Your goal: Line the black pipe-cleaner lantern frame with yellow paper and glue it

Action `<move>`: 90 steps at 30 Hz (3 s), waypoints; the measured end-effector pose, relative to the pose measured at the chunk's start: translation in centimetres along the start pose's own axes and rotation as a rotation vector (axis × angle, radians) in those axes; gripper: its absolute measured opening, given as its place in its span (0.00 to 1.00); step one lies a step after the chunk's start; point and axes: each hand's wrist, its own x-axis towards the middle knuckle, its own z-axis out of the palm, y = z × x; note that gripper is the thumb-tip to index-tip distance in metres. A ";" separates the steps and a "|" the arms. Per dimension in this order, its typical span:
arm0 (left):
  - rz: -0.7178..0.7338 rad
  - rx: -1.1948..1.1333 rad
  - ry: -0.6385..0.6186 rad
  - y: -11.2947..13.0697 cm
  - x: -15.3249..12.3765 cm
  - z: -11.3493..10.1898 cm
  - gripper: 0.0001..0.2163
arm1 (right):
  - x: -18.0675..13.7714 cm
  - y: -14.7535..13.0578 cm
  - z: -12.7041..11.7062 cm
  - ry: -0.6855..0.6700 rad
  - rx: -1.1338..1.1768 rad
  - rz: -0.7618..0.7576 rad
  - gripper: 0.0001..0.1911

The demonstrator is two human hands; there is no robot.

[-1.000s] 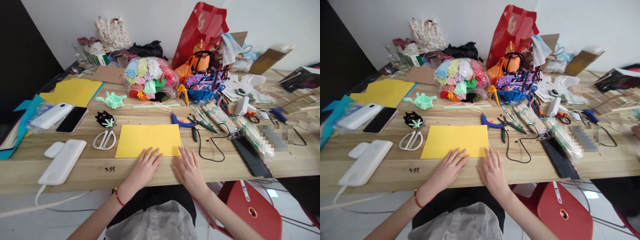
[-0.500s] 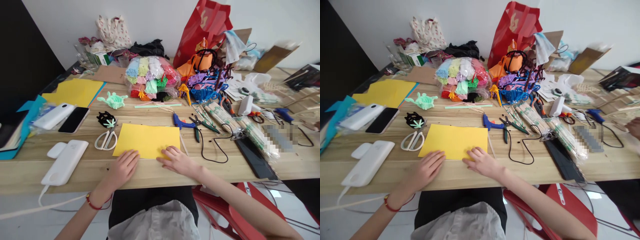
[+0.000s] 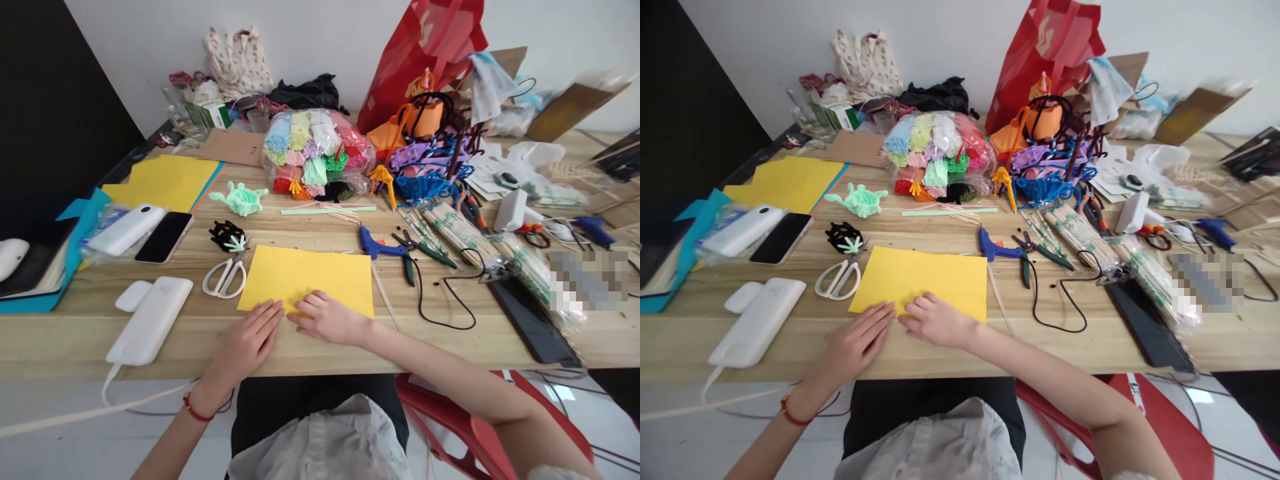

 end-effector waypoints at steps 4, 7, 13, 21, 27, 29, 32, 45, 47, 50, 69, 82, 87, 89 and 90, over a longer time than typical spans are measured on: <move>0.003 -0.013 0.000 0.0 0.0 0.0 0.19 | -1.3 0.3 -0.3 -0.001 -0.007 -0.006 0.17; 0.006 -0.024 -0.002 0.0 0.1 0.0 0.19 | -2.6 0.5 -0.6 -0.003 -0.013 -0.014 0.16; -0.008 -0.045 -0.004 -0.1 0.1 0.0 0.21 | -5.8 0.9 -1.7 -0.009 -0.019 0.001 0.16; -0.001 -0.044 -0.001 -0.3 0.0 0.0 0.20 | -9.6 1.1 -2.8 -0.041 0.013 0.082 0.17; 0.011 -0.046 0.013 -0.4 0.0 0.0 0.22 | -12.1 1.1 -3.2 -0.042 0.031 0.142 0.17; 0.003 -0.056 0.011 -0.3 0.1 0.0 0.23 | -12.7 1.2 -3.3 -0.041 0.022 0.148 0.17; -0.006 -0.067 0.006 -0.3 0.1 -0.2 0.23 | -13.7 1.3 -3.4 -0.030 -0.003 0.161 0.17; 0.020 -0.027 -0.010 -0.5 0.0 -0.2 0.21 | -16.9 1.0 -4.6 -0.093 0.009 0.229 0.18; 0.019 -0.023 -0.012 -0.5 0.1 -0.1 0.21 | -17.5 1.2 -4.8 -0.071 0.033 0.248 0.18; 0.033 -0.024 0.009 -0.5 0.1 -0.2 0.21 | -18.8 1.6 -5.5 -0.045 0.099 0.313 0.18; -0.073 -0.029 -0.110 1.6 6.7 1.0 0.16 | -9.8 -0.2 -1.6 0.077 0.306 0.868 0.28; 0.351 -0.103 -0.361 11.7 8.3 1.1 0.10 | -8.7 -1.3 -1.2 0.191 0.433 1.158 0.31; 0.362 -0.139 -0.274 10.2 7.5 1.0 0.11 | -9.3 -1.6 -1.9 0.312 0.636 1.118 0.24; 0.341 -0.213 -0.205 9.4 7.0 0.8 0.11 | -9.7 -1.6 -2.5 0.379 0.680 1.109 0.24; 0.313 -0.240 -0.175 8.9 6.8 0.5 0.12 | -9.9 -1.6 -2.8 0.423 0.694 1.115 0.24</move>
